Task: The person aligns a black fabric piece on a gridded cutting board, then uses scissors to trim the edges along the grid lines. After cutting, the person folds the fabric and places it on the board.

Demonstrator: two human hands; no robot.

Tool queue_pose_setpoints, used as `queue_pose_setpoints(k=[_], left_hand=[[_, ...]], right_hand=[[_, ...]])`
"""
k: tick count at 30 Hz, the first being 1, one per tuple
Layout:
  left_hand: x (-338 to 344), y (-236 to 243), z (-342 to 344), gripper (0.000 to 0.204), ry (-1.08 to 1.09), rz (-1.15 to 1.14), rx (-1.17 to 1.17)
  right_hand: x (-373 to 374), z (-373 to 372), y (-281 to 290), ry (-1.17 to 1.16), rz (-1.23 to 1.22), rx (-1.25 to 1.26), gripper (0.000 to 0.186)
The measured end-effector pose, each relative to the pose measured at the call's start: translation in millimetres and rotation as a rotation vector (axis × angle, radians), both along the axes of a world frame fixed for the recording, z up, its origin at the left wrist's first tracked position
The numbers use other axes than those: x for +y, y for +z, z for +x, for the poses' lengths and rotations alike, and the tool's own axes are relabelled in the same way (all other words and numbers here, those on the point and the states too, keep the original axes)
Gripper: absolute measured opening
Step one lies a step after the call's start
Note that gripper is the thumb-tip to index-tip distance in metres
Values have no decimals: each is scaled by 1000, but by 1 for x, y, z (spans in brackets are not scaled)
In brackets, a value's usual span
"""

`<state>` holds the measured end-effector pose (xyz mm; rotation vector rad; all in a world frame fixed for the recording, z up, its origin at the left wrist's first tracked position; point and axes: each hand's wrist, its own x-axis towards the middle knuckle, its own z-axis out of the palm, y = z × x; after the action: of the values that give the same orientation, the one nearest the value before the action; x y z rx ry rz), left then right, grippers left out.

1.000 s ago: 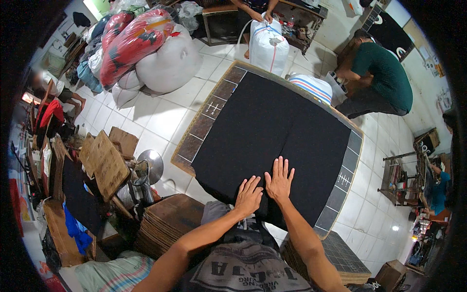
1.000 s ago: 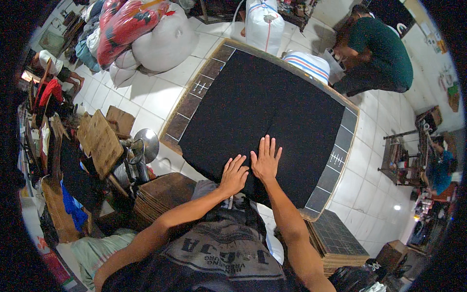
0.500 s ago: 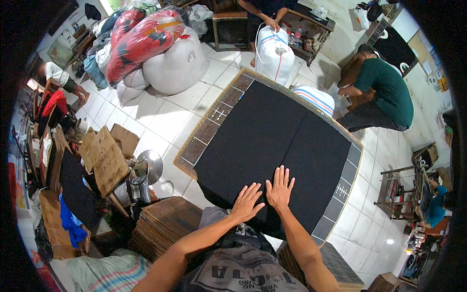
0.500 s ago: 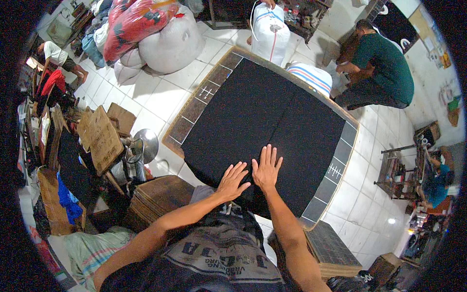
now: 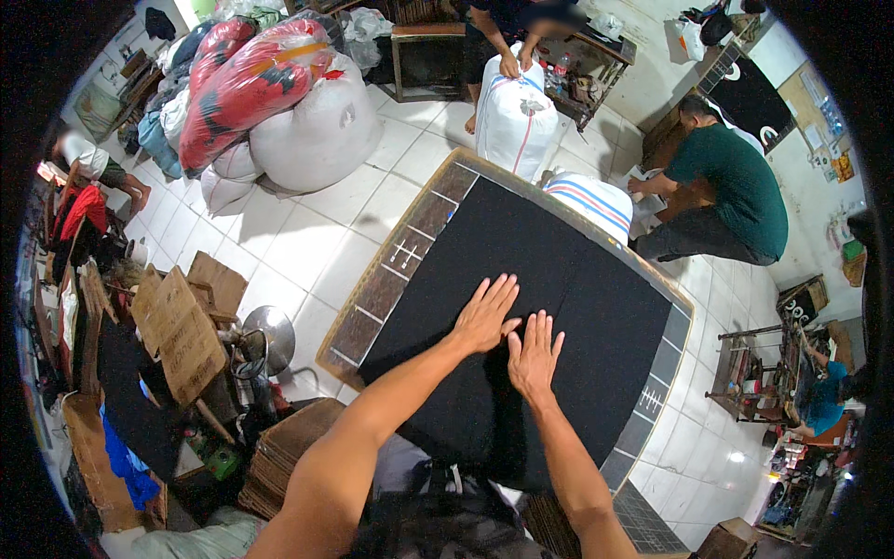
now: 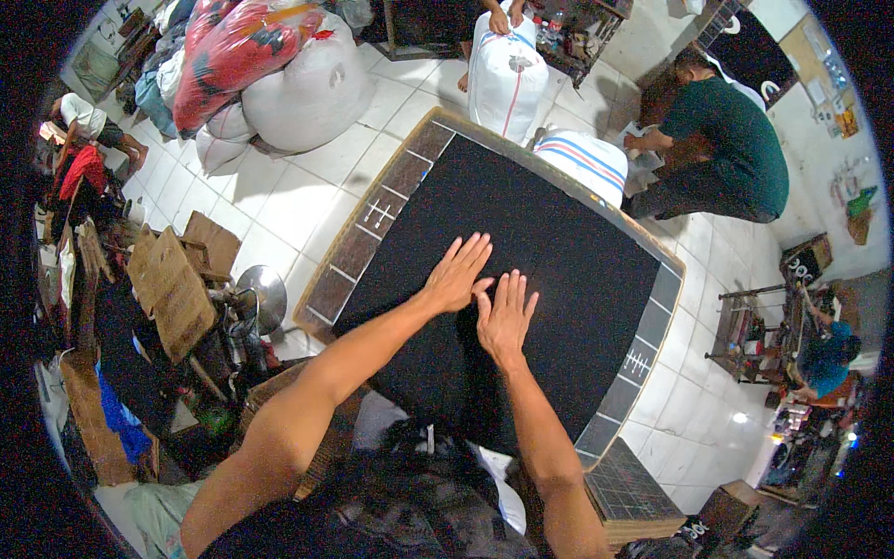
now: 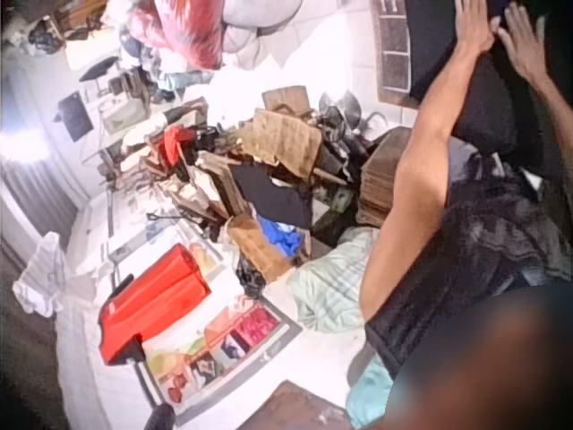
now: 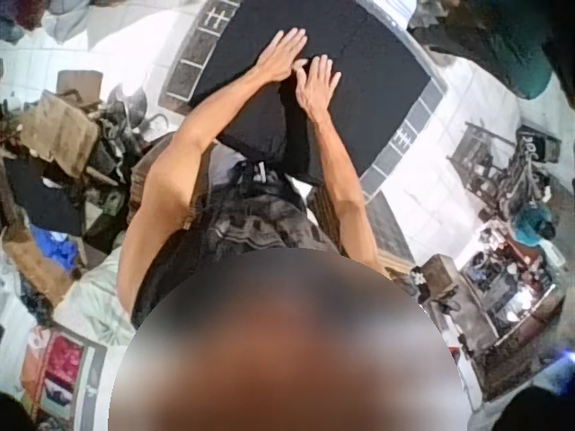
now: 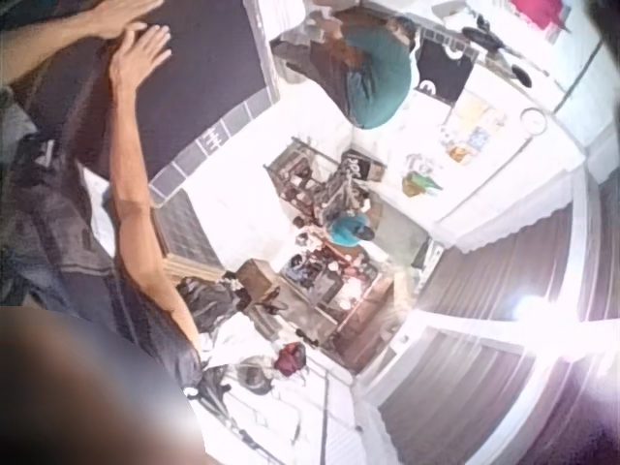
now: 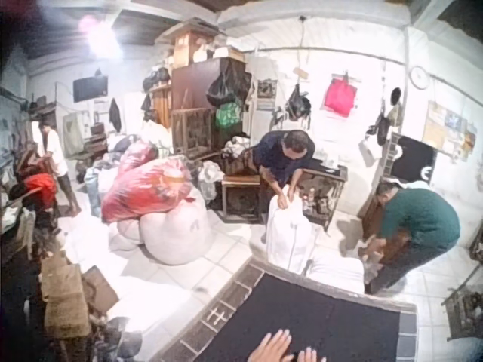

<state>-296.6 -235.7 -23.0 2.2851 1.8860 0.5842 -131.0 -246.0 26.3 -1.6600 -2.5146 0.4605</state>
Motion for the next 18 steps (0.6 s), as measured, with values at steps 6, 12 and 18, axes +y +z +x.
queue_pose_setpoints(k=[6,12,18], left_hand=[[148,-4,-94,94,91,-128,11],[214,4,-143,99,184,-265,88],[210,18,-128,99,314,-274,163]], right_hand=[[4,-24,-16,110,-48,-80,75],[7,-31,-12,60,-126,-90,79],[2,-39,-16,15,-75,-102,80]])
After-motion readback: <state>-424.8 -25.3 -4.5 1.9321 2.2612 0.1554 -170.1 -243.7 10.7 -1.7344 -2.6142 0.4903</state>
